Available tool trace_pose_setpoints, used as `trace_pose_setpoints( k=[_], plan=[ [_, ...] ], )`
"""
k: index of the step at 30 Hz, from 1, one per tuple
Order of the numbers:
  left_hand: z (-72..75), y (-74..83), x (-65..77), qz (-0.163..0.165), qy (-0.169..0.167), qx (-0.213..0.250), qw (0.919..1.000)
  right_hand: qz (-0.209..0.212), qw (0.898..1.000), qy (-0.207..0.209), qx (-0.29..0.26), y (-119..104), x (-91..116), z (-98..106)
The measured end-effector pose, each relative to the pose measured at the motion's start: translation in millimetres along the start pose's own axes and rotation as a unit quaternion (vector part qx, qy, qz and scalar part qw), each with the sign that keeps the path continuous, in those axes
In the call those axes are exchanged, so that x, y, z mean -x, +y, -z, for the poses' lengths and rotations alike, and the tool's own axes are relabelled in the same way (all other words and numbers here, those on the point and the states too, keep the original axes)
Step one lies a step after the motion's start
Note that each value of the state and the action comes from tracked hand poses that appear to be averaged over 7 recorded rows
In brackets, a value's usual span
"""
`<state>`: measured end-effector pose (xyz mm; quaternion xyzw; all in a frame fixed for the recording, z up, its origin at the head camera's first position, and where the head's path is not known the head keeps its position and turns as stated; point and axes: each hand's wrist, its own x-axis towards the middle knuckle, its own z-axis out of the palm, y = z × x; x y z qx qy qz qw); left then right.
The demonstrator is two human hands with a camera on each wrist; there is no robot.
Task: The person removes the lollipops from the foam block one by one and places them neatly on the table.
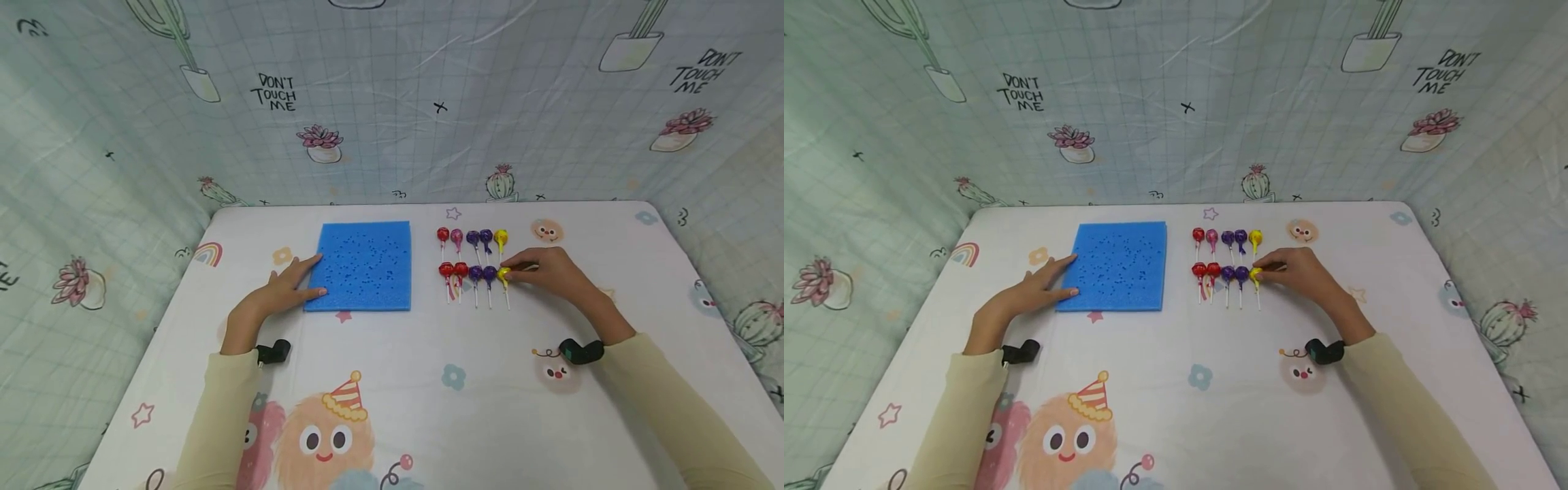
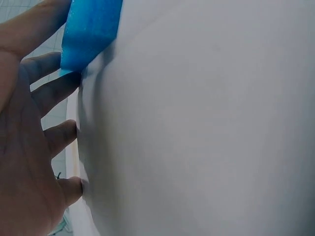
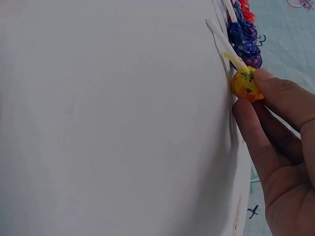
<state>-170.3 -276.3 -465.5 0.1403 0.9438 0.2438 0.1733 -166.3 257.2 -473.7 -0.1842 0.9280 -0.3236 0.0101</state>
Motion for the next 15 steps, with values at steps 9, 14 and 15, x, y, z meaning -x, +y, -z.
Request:
trace_pose_setpoints(
  k=[9,14,15],
  plan=[
    [2.8,8.3,2.5,-0.021,0.019,-0.041,0.9988,0.036,0.999,-0.007,0.024,-6.6,-0.9,4.8],
    [-5.0,15.6,9.0,-0.047,0.081,-0.101,0.9904,0.035,0.998,-0.002,0.054,-12.6,8.4,17.6],
    [-5.8,16.7,11.6,-0.05,0.095,-0.111,0.988,0.031,0.998,0.003,0.063,-13.5,11.7,21.3]
  ],
)
